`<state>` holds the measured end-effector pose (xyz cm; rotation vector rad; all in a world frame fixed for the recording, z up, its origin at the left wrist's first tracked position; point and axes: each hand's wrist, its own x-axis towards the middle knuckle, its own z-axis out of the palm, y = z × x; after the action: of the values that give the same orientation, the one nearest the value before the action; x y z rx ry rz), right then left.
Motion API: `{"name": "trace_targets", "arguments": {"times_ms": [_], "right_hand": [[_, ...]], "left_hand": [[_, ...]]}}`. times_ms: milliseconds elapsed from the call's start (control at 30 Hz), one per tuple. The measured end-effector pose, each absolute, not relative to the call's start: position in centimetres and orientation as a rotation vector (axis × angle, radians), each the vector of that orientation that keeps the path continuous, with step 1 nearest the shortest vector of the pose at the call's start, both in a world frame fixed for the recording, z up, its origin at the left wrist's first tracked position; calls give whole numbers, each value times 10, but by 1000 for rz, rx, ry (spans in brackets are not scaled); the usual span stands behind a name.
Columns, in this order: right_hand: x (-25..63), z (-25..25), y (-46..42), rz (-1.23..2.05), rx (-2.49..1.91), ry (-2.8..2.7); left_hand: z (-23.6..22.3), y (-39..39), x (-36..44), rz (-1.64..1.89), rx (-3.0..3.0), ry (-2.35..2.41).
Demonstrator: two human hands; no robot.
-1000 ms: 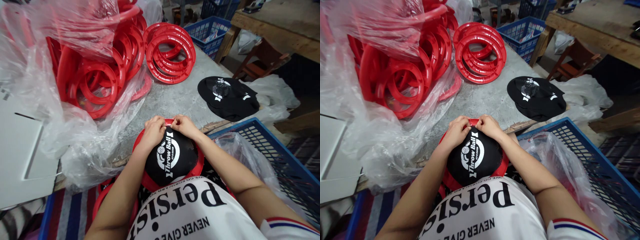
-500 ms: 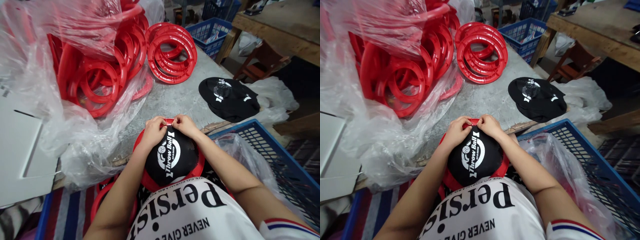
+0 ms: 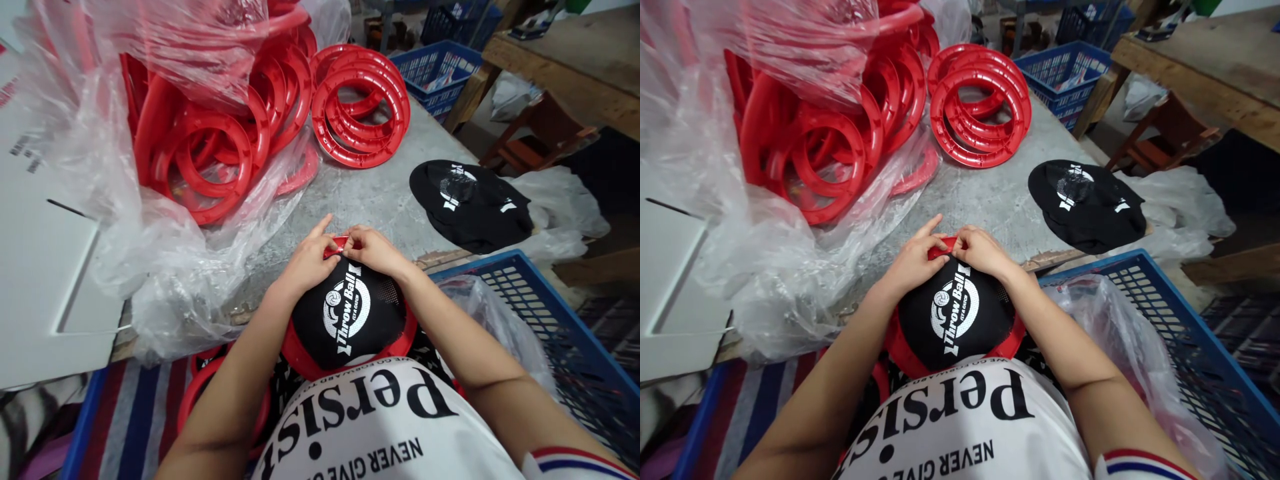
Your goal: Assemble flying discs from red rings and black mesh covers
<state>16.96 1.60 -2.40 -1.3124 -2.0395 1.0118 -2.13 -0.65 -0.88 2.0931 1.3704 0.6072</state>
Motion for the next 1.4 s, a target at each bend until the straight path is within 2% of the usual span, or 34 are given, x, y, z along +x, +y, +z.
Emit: {"name": "trace_targets", "arguments": {"times_ms": [900, 1400], "right_hand": [[169, -28, 9, 864, -1429, -2002], [167, -29, 9, 853, -1520, -1961]], "left_hand": [[-6, -5, -13, 757, 1904, 1461], [-5, -1, -3, 713, 1858, 1571]]}}
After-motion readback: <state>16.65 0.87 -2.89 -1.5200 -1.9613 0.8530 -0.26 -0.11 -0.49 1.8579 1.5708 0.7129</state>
